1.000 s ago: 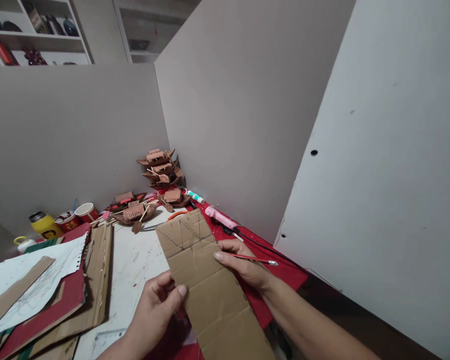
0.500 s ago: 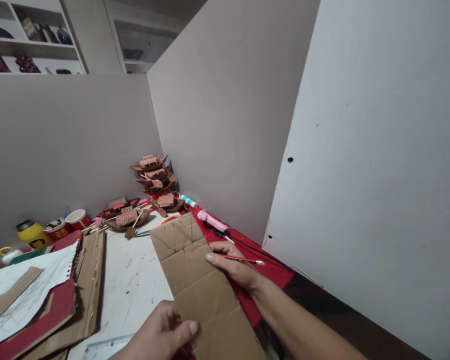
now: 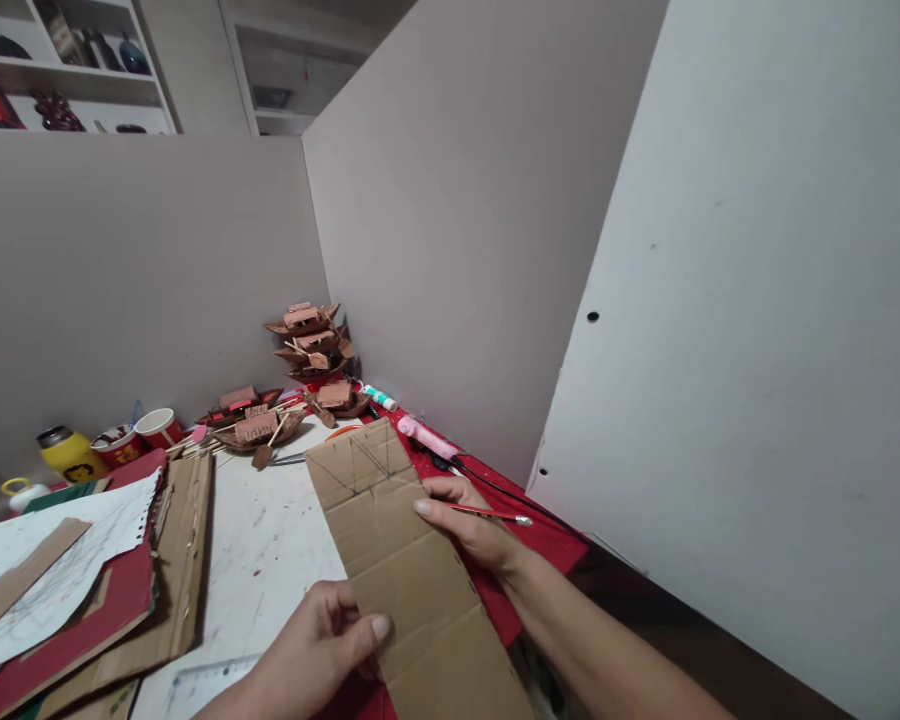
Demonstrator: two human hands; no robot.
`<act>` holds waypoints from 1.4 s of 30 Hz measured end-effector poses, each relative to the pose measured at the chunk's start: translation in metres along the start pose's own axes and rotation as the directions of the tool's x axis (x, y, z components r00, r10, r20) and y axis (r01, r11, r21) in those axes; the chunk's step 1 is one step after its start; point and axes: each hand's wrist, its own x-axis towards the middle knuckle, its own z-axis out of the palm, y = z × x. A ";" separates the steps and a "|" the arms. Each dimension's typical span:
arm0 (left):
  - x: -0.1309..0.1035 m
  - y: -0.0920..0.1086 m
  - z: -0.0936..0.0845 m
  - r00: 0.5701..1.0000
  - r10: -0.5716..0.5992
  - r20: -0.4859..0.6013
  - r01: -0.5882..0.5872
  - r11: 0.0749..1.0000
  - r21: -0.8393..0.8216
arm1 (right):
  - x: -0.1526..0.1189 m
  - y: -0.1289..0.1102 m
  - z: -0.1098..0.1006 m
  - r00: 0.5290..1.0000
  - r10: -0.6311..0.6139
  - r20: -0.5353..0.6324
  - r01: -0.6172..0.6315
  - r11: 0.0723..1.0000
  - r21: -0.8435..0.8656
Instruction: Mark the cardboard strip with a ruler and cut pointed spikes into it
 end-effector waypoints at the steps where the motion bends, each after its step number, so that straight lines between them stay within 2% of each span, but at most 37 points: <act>1: 0.000 -0.002 -0.001 1.000 0.000 -0.006 0.000 1.000 0.001 | 0.000 0.000 0.000 1.000 0.001 -0.001 -0.001 1.000 0.000; 12: 0.002 0.007 -0.004 0.997 0.016 -0.080 -0.018 0.999 -0.026 | -0.001 -0.002 0.002 0.999 0.007 -0.032 -0.007 1.000 -0.007; 19: 0.000 0.003 -0.003 0.999 0.002 -0.047 -0.004 0.999 -0.043 | 0.000 -0.001 0.001 0.999 0.000 -0.040 0.000 1.000 0.000; 24: 0.002 0.010 -0.007 0.989 0.034 -0.141 -0.046 0.995 -0.085 | -0.001 -0.002 0.001 1.000 0.005 -0.029 -0.005 1.000 -0.004; 27: 0.003 0.023 -0.020 0.955 0.073 -0.287 -0.114 0.985 -0.128 | -0.002 -0.004 0.002 1.000 0.022 -0.017 -0.022 1.000 0.000; 29: 0.004 0.034 -0.032 0.911 0.099 -0.400 -0.168 0.975 -0.143 | -0.002 -0.004 0.003 0.999 0.035 -0.012 -0.035 0.999 0.003; 32: 0.003 0.047 -0.047 0.853 0.134 -0.505 -0.242 0.958 -0.154 | -0.003 -0.005 0.004 0.999 0.052 -0.010 -0.052 0.999 0.005; 37: 0.003 0.062 -0.053 0.813 0.153 -0.562 -0.294 0.941 -0.169 | -0.003 -0.006 0.005 0.997 0.079 0.016 -0.079 0.997 0.003; 42: 0.010 0.076 -0.047 0.808 0.142 -0.572 -0.291 0.940 -0.177 | -0.002 -0.007 0.005 0.996 0.075 0.049 -0.075 0.997 0.013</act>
